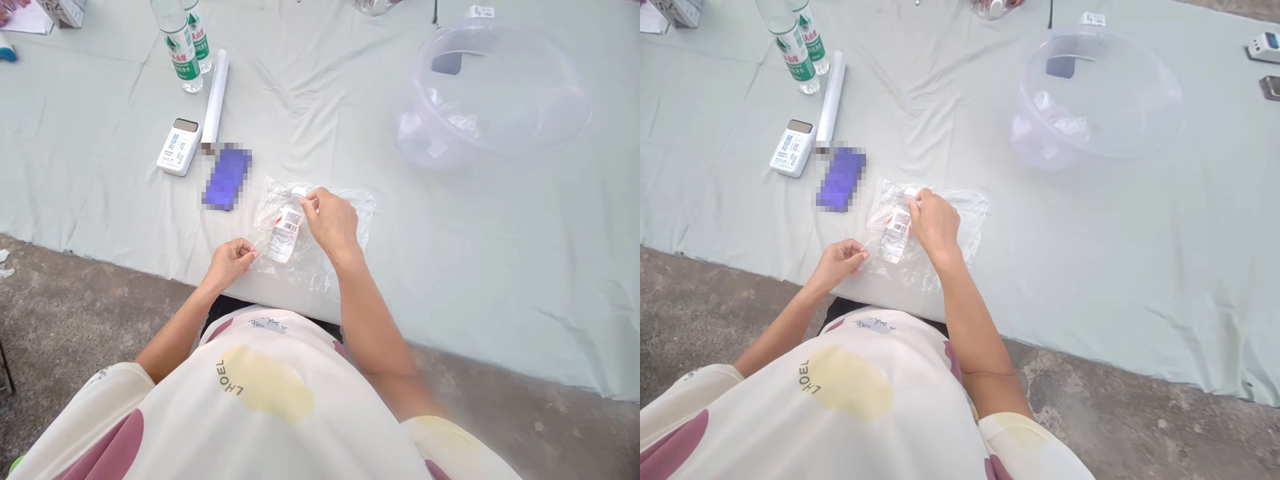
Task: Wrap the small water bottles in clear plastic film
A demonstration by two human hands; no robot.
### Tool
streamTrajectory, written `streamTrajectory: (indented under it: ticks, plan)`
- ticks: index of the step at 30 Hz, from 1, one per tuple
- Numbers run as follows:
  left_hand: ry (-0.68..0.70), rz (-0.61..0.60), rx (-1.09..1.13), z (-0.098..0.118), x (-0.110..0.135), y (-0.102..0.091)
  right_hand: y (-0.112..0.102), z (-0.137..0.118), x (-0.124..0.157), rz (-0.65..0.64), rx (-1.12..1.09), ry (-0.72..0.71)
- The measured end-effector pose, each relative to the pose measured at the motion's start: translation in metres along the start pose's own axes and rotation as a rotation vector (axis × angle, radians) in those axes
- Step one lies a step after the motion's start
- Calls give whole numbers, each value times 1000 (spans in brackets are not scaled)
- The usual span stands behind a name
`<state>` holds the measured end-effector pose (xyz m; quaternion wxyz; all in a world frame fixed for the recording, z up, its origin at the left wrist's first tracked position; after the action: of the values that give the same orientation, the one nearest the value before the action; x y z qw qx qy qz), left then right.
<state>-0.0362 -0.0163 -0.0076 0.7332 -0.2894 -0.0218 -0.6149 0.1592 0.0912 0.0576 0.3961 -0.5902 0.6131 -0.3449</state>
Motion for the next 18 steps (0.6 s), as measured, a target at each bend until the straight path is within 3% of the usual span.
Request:
streamTrajectory:
  ticks: [3, 6, 8, 11, 15, 18]
  plan:
    - [37, 55, 37, -4, 4, 5, 11, -43, -21, -22, 27, -344]
    - [52, 83, 42, -8, 5, 8, 50, -80, -33, -231, 137, -624]
    - [48, 88, 45, -11, 6, 8, 73, -90, -40, -354, 231, -712]
    - [33, 103, 57, -13, 7, 6, 82, -91, -60, -331, 264, -729]
    - [21, 169, 59, -11, 8, -1, 69, -70, -83, -184, 189, -616]
    - [71, 240, 2, -1, 8, -7, 56, -54, -85, -119, 140, -550]
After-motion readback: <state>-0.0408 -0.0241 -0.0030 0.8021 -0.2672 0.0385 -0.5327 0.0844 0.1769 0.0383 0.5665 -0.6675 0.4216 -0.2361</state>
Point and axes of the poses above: each hand's wrist, its own x-axis away from the middle knuckle, its own y-axis out of the palm, z = x × y, the point moved 8 cm from there along -x, towards the middle knuckle, and after that the axes turned 12 degrees about z, right-handed, at the moved point
